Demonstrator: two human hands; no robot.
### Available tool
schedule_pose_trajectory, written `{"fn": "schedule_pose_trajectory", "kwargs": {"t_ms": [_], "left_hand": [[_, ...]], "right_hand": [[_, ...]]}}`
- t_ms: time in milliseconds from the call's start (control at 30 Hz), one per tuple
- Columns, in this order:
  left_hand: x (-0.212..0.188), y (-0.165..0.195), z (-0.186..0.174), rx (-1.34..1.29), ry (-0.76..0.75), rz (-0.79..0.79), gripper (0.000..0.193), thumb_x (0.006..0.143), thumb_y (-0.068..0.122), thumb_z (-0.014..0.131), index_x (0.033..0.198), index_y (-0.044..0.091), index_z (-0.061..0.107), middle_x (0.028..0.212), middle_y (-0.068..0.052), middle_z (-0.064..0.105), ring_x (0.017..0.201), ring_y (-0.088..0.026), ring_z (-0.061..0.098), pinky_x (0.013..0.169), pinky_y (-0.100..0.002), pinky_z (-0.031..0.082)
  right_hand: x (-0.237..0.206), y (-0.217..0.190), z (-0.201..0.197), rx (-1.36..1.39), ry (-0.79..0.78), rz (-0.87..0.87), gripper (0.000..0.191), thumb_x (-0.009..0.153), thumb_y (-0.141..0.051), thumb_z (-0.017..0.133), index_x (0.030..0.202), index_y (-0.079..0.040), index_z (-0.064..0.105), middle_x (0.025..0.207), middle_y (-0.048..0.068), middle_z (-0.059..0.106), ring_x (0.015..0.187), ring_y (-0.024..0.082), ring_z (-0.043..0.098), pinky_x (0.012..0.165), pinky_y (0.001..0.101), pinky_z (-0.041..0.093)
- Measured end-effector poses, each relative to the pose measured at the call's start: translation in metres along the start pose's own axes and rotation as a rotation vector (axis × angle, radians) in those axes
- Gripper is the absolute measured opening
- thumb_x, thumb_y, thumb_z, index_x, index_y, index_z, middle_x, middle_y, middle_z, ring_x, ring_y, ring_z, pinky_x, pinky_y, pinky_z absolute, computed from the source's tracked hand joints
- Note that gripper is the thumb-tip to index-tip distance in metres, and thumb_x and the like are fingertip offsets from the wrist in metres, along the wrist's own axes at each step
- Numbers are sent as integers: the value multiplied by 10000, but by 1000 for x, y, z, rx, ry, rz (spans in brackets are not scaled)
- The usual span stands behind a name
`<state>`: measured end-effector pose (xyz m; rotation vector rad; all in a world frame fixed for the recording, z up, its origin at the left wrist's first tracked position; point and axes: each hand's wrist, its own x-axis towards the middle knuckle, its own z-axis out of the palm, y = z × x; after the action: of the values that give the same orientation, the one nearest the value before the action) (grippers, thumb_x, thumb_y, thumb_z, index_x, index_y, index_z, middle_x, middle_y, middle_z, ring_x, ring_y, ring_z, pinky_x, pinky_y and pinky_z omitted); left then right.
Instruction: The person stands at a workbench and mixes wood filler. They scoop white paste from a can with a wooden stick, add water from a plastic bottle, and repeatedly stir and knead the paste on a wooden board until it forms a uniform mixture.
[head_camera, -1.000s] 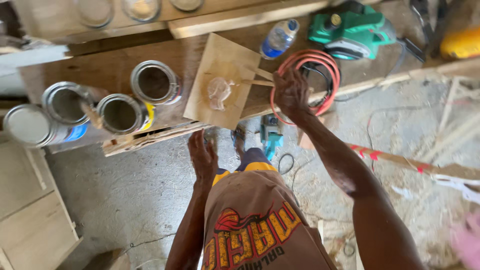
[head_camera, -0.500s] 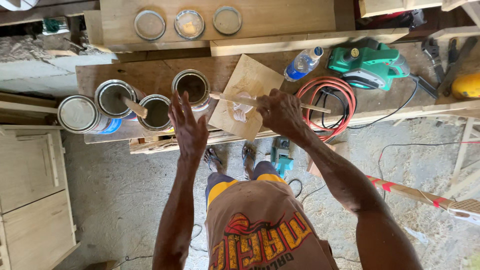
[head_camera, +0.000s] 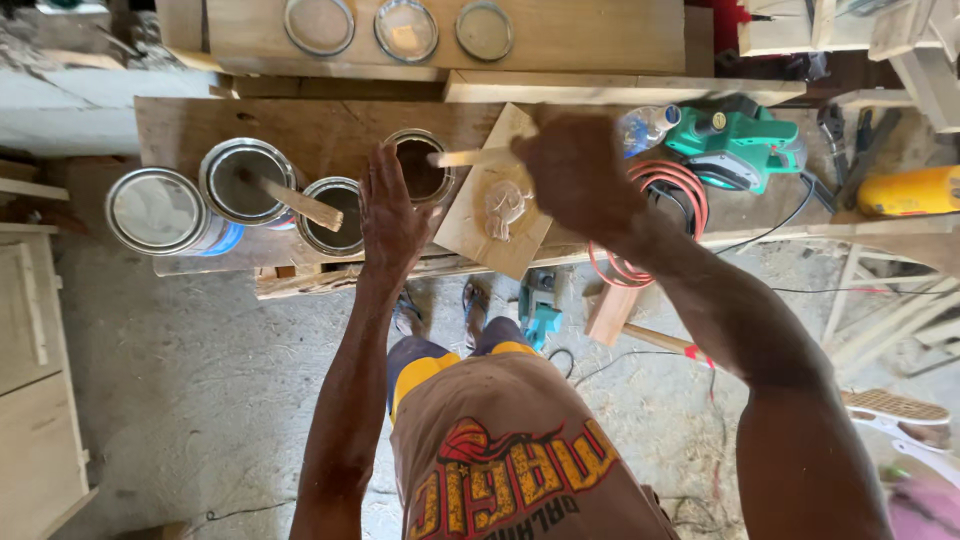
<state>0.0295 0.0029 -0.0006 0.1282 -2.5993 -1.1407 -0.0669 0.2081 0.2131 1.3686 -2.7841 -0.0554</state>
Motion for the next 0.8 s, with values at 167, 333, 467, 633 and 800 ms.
{"fn": "schedule_pose_trajectory", "kwargs": {"t_ms": [167, 333, 467, 633, 800], "left_hand": [[0, -4, -7, 25, -15, -42, 1035, 829, 228, 914, 1585, -44, 262, 1574, -316, 388, 1411, -499, 424, 1185, -572, 344], [7, -1, -8, 1, -79, -99, 1041, 741, 251, 927, 1528, -48, 315, 1542, -301, 420, 1366, -474, 451, 1144, -562, 361], [7, -3, -6, 50, -50, -23, 1040, 758, 271, 936, 1517, -72, 312, 1553, -325, 386, 1410, -483, 418, 1179, -552, 344], [8, -8, -4, 76, -102, -9, 1023, 791, 267, 932, 1520, -84, 307, 1575, -322, 358, 1457, -488, 376, 1176, -575, 310], [6, -6, -4, 75, -94, -24, 1010, 793, 222, 907, 1542, -72, 295, 1604, -316, 329, 1465, -481, 365, 1199, -569, 316]], "right_hand": [[-33, 14, -4, 24, -124, 94, 101, 748, -146, 750, 848, -132, 754, 761, 89, 643, 721, 294, 659, 580, 477, 475], [-38, -5, 45, 184, -234, 376, 199, 762, -193, 760, 949, -163, 821, 744, 135, 686, 725, 335, 668, 619, 482, 491], [-55, -5, 47, 362, -241, 567, 287, 834, -170, 719, 1108, -161, 804, 851, 146, 709, 760, 327, 690, 703, 479, 506], [-61, 0, 35, 368, -197, 567, 287, 810, -159, 738, 1088, -156, 812, 893, 155, 732, 800, 337, 693, 733, 484, 494], [-63, 1, 12, 364, -140, 528, 282, 810, -184, 757, 1086, -157, 813, 902, 147, 737, 813, 334, 695, 704, 466, 495]]}}
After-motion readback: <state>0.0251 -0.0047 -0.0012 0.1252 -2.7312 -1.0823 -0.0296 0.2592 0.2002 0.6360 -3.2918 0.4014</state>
